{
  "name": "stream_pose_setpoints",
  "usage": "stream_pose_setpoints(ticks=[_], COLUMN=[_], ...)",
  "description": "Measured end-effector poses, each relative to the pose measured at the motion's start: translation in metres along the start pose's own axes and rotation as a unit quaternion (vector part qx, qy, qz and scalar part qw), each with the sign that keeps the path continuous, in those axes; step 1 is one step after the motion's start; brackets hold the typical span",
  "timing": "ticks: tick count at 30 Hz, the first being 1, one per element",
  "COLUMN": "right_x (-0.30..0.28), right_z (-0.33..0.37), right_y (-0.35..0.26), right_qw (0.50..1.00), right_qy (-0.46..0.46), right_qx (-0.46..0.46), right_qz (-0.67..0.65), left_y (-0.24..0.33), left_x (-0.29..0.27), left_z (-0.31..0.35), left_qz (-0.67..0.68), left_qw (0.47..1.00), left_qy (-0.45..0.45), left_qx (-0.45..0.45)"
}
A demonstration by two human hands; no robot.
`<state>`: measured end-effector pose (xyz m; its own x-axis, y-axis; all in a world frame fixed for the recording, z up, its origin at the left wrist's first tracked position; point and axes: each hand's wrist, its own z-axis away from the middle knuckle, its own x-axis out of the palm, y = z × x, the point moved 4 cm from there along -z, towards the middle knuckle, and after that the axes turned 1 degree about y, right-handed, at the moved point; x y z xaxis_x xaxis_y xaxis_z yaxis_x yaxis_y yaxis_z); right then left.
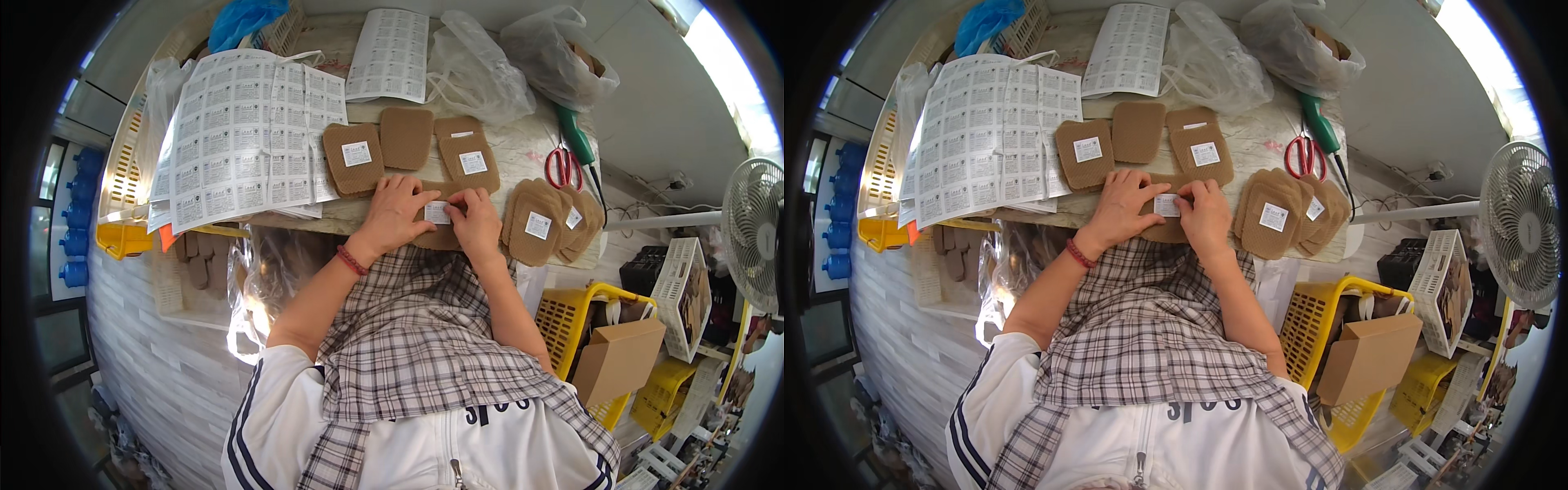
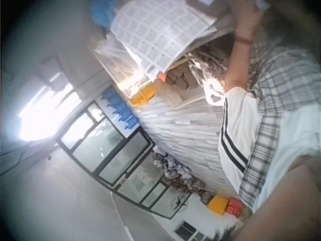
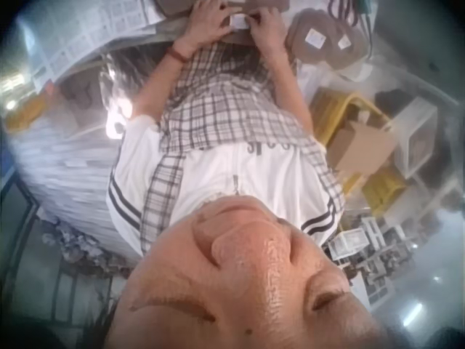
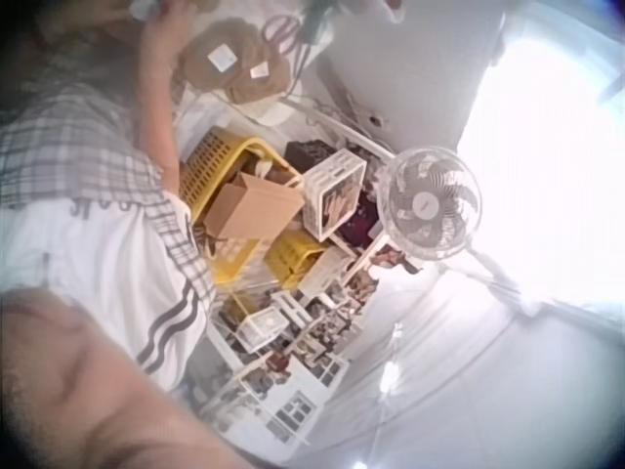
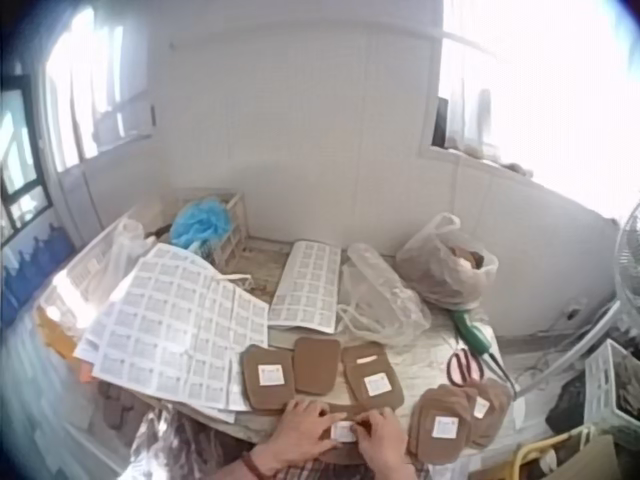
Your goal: The person peels small white labels from a sheet and sticks them onto brown paper pouches on a table. They repeat this process for multiple pouches, placing each labeled pouch into a stack.
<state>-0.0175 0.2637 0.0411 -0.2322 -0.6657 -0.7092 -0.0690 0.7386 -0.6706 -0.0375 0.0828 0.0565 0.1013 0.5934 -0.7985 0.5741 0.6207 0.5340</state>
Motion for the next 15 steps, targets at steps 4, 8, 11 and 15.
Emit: stream_pose_setpoints(ticks=[4, 8, 11, 15], right_x=[0.000, 0.003, 0.005, -0.008], right_z=[-0.005, -0.001, 0.009, 0.032], right_y=[-0.002, -0.003, -0.005, -0.010], right_qw=[0.999, 0.999, 0.995, 0.983], right_qy=[-0.025, 0.007, 0.031, 0.053], right_qx=[0.031, -0.014, -0.071, -0.178], right_qz=[0.015, 0.046, 0.070, 0.001], left_y=[0.001, 0.000, -0.001, 0.001], left_x=[-0.001, -0.001, -0.001, 0.000], left_z=[0.000, -0.001, -0.001, -0.002], left_qz=[-0.004, -0.005, -0.006, -0.008], left_qw=[1.000, 1.000, 1.000, 1.000], left_qy=[-0.001, 0.000, -0.009, -0.017], left_qx=[-0.002, 0.002, -0.002, 0.001])
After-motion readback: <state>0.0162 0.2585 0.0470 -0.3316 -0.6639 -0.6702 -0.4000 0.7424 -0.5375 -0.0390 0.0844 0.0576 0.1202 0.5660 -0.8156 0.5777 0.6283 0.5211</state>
